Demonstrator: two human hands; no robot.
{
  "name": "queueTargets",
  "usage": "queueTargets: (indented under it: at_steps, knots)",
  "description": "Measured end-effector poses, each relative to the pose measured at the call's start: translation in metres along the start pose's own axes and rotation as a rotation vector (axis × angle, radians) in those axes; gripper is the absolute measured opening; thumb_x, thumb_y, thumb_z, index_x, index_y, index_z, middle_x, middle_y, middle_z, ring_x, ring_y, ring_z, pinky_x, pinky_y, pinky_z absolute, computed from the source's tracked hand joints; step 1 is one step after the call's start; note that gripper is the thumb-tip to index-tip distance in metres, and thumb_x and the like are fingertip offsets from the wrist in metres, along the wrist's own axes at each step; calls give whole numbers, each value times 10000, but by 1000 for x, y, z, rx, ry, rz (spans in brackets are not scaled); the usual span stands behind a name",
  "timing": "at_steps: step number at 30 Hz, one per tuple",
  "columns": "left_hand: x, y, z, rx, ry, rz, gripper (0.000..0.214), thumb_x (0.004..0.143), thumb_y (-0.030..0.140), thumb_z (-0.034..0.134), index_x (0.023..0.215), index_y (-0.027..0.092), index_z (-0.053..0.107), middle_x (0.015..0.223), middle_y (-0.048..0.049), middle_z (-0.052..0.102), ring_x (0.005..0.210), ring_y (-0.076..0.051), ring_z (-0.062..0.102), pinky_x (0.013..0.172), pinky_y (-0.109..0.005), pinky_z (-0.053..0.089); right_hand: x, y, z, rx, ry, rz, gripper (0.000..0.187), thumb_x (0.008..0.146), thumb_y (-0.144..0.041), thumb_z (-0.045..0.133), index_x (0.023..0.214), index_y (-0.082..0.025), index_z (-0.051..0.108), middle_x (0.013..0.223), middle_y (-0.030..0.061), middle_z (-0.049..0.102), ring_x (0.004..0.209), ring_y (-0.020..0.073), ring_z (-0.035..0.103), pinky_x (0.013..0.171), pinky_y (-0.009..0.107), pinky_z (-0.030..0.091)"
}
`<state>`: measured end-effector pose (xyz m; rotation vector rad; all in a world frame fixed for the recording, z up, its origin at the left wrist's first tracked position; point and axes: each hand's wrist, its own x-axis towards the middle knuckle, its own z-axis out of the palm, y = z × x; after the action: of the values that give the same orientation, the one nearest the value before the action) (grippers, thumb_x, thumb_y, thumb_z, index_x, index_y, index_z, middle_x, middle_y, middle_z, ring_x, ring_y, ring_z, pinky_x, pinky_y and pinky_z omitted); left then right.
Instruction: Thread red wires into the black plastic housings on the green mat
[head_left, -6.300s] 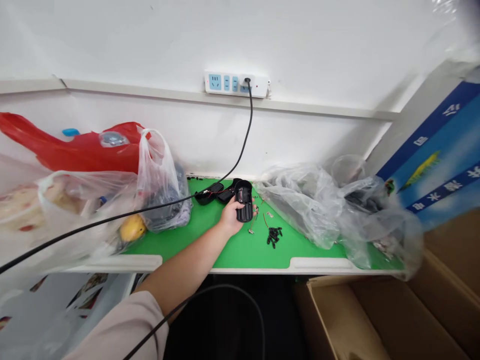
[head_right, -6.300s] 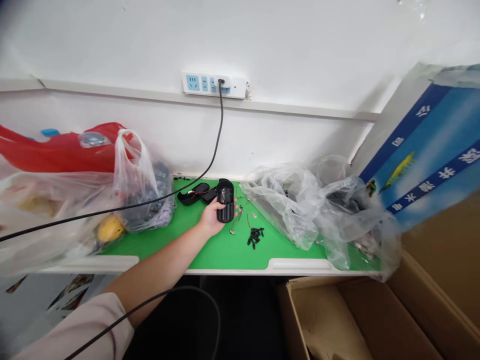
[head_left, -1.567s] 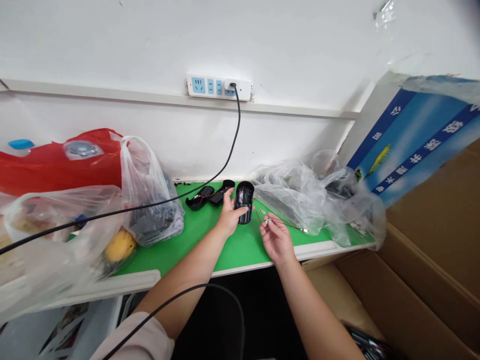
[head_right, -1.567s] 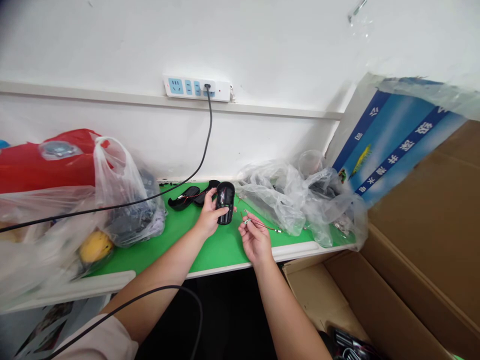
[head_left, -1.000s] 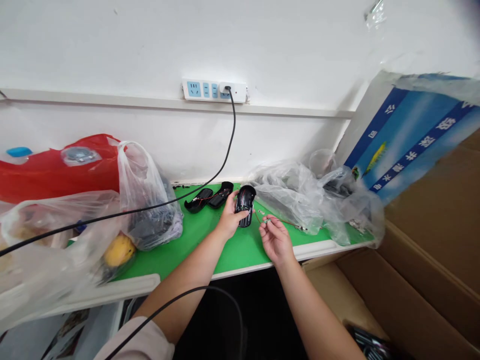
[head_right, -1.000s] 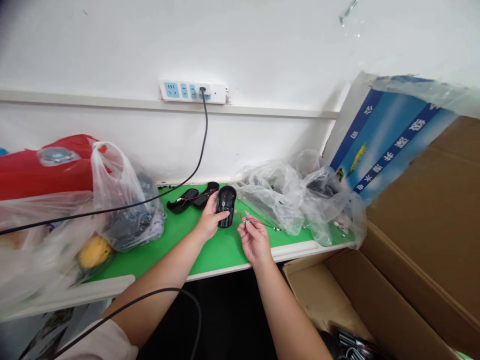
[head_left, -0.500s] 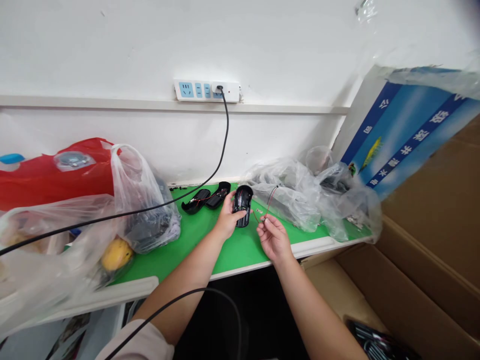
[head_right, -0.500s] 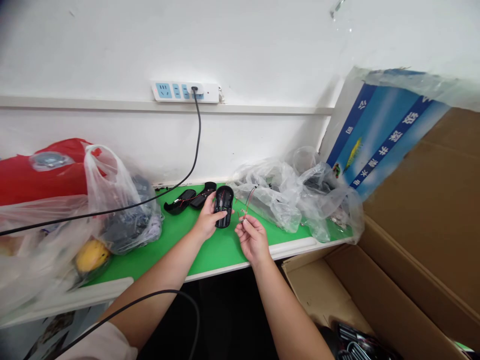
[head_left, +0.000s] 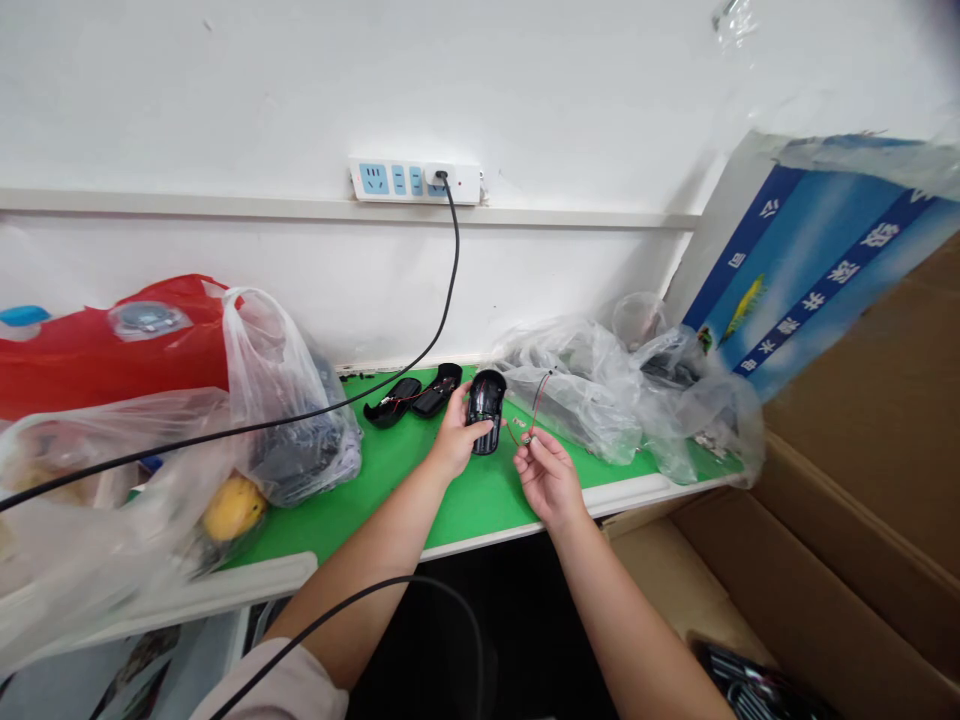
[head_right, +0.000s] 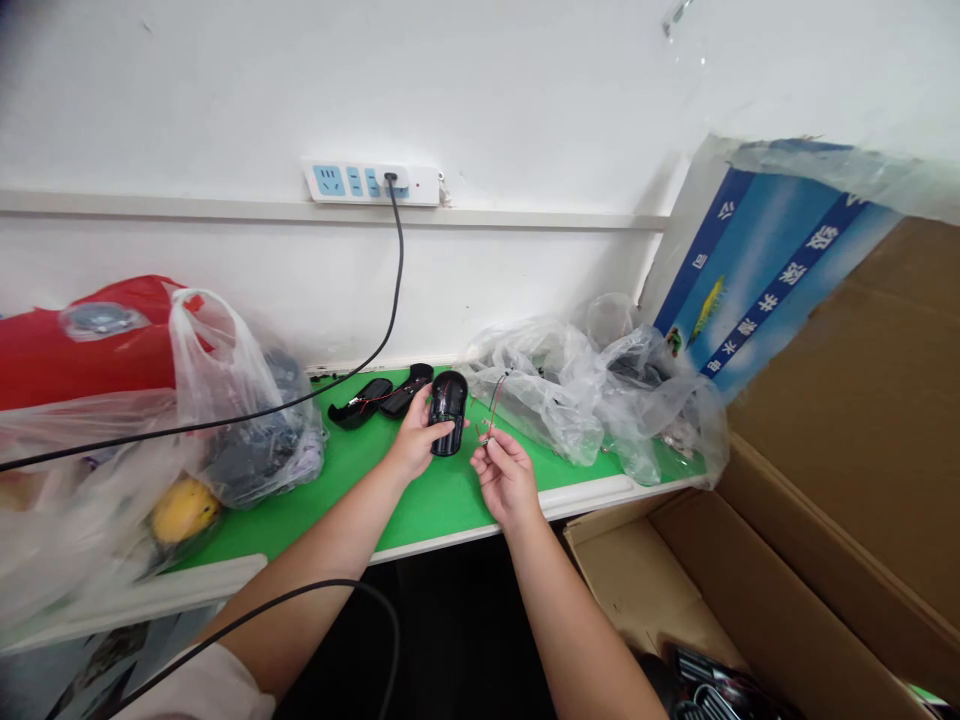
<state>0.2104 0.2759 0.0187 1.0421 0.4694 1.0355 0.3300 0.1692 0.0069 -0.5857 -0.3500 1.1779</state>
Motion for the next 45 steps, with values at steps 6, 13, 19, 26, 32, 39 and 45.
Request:
queueTargets:
  at_steps: [6,13,19,26,32,39,45]
  knots:
    - [0,0,1,-4,48,-21,706,687,237,733,1290,297,371,1175,-71,572,787,-221,674,700,-378,536,0,0,-1,-5,1,6,225,701,-137,755,912,-192,701,829,-1,696,660,72,635,644,198,559]
    - [7,5,0,-35,178,-25,635,722,252,690,1280,297,391,1238,-84,549,784,-229,681,696,-384,545,5,15,3,-255,116,-126,246,678,-243,761,875,-165,638,672,-23,632,515,98,585,498,239,518]
    - [26,16,-18,14,552,216,584,706,156,629,1228,290,407,1308,-89,509,738,-176,677,660,-349,558,13,29,6,-999,224,-345,109,752,-243,615,840,-178,621,666,2,612,515,129,542,529,270,467]
    - [27,19,-21,58,590,299,561,667,100,610,1180,251,440,1245,-75,555,688,-174,671,636,-395,570,2,-4,13,-1581,46,-521,176,772,-258,608,887,-173,711,876,90,654,740,196,589,736,318,471]
    - [31,13,-25,29,597,242,547,660,84,589,1165,247,455,1151,-63,584,645,-183,666,604,-441,571,-4,-129,-54,-1688,238,-442,263,794,-152,478,880,-140,726,853,98,707,773,219,619,754,326,463]
    - [36,8,-26,37,575,225,532,672,78,579,1157,257,458,1092,-50,592,658,-182,671,618,-444,575,15,-195,-110,-1889,70,-296,318,711,-43,481,857,-168,734,920,77,724,855,216,643,802,299,471]
    - [30,9,-30,2,537,208,539,665,72,623,1144,286,498,1129,-45,593,649,-180,670,627,-459,574,18,-165,-78,-1943,-33,-450,238,770,-94,470,806,-129,702,856,119,692,816,219,624,788,305,460]
